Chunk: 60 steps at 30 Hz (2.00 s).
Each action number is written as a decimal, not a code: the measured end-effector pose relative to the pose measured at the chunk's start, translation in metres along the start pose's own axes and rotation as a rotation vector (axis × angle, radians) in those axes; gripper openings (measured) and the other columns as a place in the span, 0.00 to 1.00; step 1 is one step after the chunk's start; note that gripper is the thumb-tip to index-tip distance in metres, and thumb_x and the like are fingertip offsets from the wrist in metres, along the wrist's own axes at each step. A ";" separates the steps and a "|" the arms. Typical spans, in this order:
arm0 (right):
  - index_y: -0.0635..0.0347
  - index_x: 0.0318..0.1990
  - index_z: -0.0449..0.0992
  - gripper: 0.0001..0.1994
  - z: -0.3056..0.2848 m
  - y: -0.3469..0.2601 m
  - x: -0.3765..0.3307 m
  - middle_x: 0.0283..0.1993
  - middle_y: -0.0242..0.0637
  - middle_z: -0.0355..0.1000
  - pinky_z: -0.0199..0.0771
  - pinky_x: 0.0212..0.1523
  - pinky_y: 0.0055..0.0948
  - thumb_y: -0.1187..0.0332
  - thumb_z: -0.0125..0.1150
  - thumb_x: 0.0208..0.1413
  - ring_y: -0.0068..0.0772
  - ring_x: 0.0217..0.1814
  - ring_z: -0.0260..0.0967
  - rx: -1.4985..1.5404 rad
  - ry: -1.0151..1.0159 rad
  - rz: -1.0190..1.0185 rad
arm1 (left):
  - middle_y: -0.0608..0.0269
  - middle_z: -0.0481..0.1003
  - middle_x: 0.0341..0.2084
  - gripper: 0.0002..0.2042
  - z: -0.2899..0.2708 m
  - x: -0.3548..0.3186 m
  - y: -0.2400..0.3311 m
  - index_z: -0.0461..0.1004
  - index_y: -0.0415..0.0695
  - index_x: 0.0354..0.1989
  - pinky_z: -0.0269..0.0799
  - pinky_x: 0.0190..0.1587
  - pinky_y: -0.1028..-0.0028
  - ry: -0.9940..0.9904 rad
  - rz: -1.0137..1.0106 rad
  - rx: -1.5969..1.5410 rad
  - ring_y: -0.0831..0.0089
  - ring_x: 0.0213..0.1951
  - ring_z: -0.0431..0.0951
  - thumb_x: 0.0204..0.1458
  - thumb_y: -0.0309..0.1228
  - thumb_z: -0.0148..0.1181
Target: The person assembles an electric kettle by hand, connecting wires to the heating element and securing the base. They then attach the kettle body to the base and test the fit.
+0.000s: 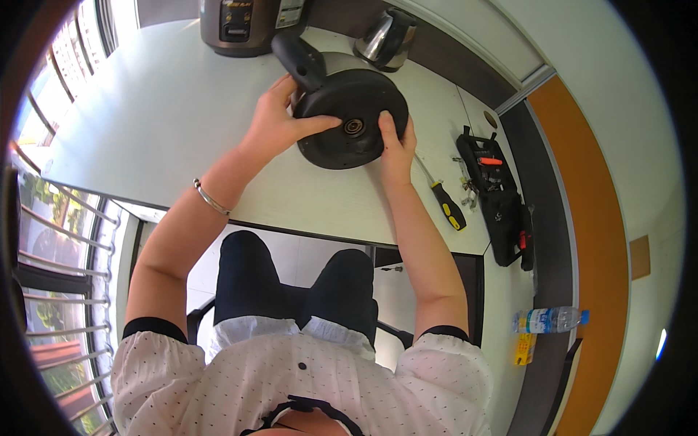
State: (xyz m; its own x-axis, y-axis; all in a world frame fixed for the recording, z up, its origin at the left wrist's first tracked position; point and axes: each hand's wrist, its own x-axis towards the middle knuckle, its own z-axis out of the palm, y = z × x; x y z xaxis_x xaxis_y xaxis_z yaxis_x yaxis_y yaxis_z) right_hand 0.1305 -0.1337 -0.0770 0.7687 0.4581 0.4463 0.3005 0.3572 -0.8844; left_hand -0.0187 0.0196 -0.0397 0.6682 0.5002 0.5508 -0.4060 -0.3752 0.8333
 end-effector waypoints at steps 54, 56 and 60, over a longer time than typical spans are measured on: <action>0.58 0.68 0.51 0.46 -0.006 -0.007 -0.007 0.63 0.44 0.62 0.65 0.58 0.36 0.63 0.73 0.42 0.40 0.60 0.65 -0.189 -0.361 -0.183 | 0.50 0.72 0.46 0.28 -0.016 0.012 -0.013 0.65 0.31 0.54 0.66 0.54 0.69 0.054 -0.195 -0.234 0.62 0.49 0.73 0.41 0.25 0.63; 0.58 0.69 0.50 0.47 -0.006 -0.007 -0.008 0.64 0.44 0.61 0.65 0.59 0.37 0.63 0.73 0.41 0.40 0.61 0.64 -0.208 -0.371 -0.196 | 0.50 0.72 0.46 0.28 -0.018 0.012 -0.015 0.65 0.30 0.53 0.66 0.54 0.69 0.049 -0.194 -0.242 0.61 0.48 0.73 0.41 0.26 0.62; 0.58 0.69 0.48 0.50 -0.006 -0.009 -0.009 0.65 0.44 0.60 0.66 0.59 0.37 0.64 0.74 0.40 0.40 0.62 0.64 -0.245 -0.407 -0.201 | 0.50 0.72 0.45 0.30 -0.021 0.015 -0.018 0.64 0.31 0.54 0.66 0.54 0.69 0.036 -0.192 -0.299 0.61 0.48 0.72 0.39 0.25 0.64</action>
State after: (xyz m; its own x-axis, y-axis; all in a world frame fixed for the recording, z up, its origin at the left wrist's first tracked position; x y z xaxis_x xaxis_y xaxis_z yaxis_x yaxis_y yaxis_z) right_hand 0.1242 -0.1462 -0.0742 0.4145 0.6972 0.5849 0.5807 0.2923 -0.7599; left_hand -0.0145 0.0508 -0.0455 0.7298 0.5686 0.3797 -0.4432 -0.0294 0.8959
